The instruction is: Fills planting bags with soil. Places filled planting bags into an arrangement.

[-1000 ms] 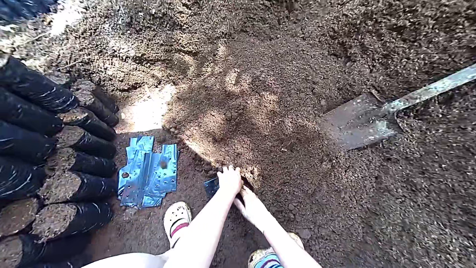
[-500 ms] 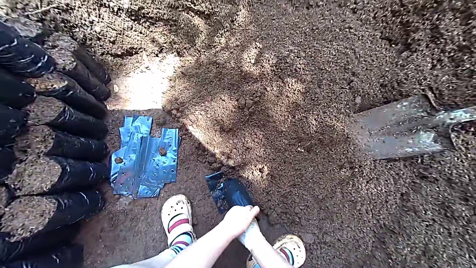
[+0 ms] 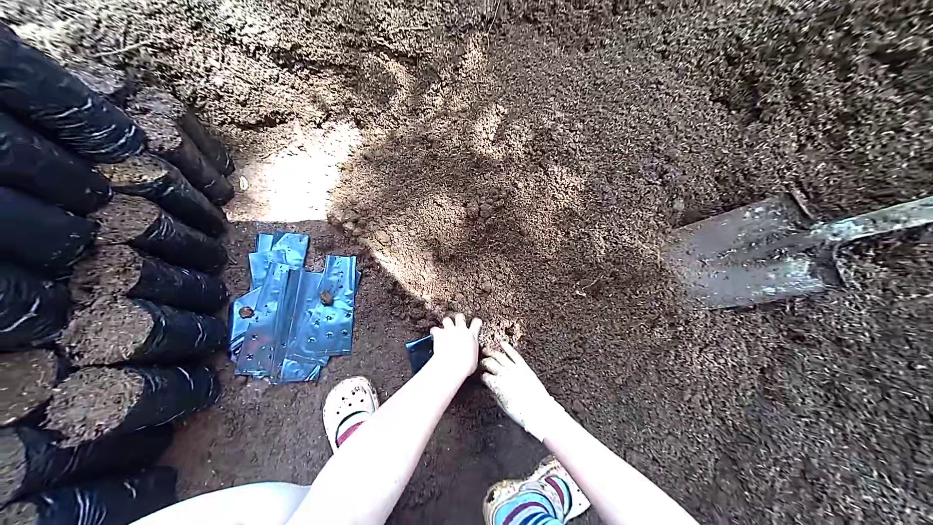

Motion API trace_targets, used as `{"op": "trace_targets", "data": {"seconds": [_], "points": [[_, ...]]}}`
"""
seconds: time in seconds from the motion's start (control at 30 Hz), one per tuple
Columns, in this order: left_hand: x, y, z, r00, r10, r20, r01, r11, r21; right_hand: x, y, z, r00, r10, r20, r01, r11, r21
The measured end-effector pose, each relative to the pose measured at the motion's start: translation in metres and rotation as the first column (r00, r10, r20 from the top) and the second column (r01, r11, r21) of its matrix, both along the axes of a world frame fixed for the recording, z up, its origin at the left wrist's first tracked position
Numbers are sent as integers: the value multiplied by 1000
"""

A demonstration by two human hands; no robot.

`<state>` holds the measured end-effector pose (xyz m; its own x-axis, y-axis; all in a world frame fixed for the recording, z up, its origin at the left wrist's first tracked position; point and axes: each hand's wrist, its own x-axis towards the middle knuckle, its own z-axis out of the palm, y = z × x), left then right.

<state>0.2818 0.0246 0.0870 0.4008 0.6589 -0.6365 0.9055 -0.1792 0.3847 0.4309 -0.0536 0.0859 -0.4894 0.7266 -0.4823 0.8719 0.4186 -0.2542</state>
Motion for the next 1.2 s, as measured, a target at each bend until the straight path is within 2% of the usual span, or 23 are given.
{"op": "trace_targets", "data": {"seconds": [0.1, 0.17, 0.23, 0.33, 0.4, 0.47, 0.53, 0.63, 0.8, 0.93, 1.0, 1.1, 1.17, 1.2], "points": [[-4, -11, -20, 972, -233, 23, 233, 972, -13, 11, -19, -10, 1000, 3, -1, -3, 1000, 17], [-11, -17, -23, 947, -309, 89, 308, 951, 30, 16, -29, -2, 996, -59, 60, 59, 998, 2], [-14, -25, -18, 941, -294, 166, 293, 956, 35, 9, -41, 13, 989, -139, 54, 140, 990, -13], [-16, -45, -17, 930, -226, 288, 232, 973, 16, -16, -70, 20, 946, -304, -114, 304, 953, -18], [-16, -58, -20, 914, -210, 348, 216, 976, 21, -33, -83, 20, 891, -440, -114, 424, 895, -141], [-17, -71, -20, 898, -232, 373, 240, 971, 25, -43, -92, 12, 861, -506, -53, 481, 844, -239], [-16, -86, -19, 877, -303, 374, 316, 948, 26, -49, -101, -3, 858, -513, 16, 497, 823, -274], [-17, -106, -29, 838, -384, 387, 409, 912, 21, -52, -117, -29, 897, -433, 93, 440, 852, -285], [-20, -116, -46, 795, -420, 437, 459, 888, 17, -54, -113, -44, 905, -368, 211, 423, 827, -370], [-17, -103, -46, 838, -335, 431, 365, 931, 15, -61, -84, -43, 883, -370, 288, 464, 779, -421], [-17, -89, -44, 867, -259, 426, 280, 960, 15, -61, -68, -41, 879, -394, 268, 474, 779, -410], [-20, -52, -33, 889, -40, 457, 54, 998, -18, -51, -28, -33, 933, -341, 114, 359, 872, -333], [-23, -27, -19, 871, 130, 473, -119, 991, -54, -35, 0, -22, 966, -255, -42, 235, 934, -268], [-25, -14, -11, 872, 191, 450, -175, 982, -77, -25, 7, -16, 952, -273, -142, 240, 947, -211]]}}
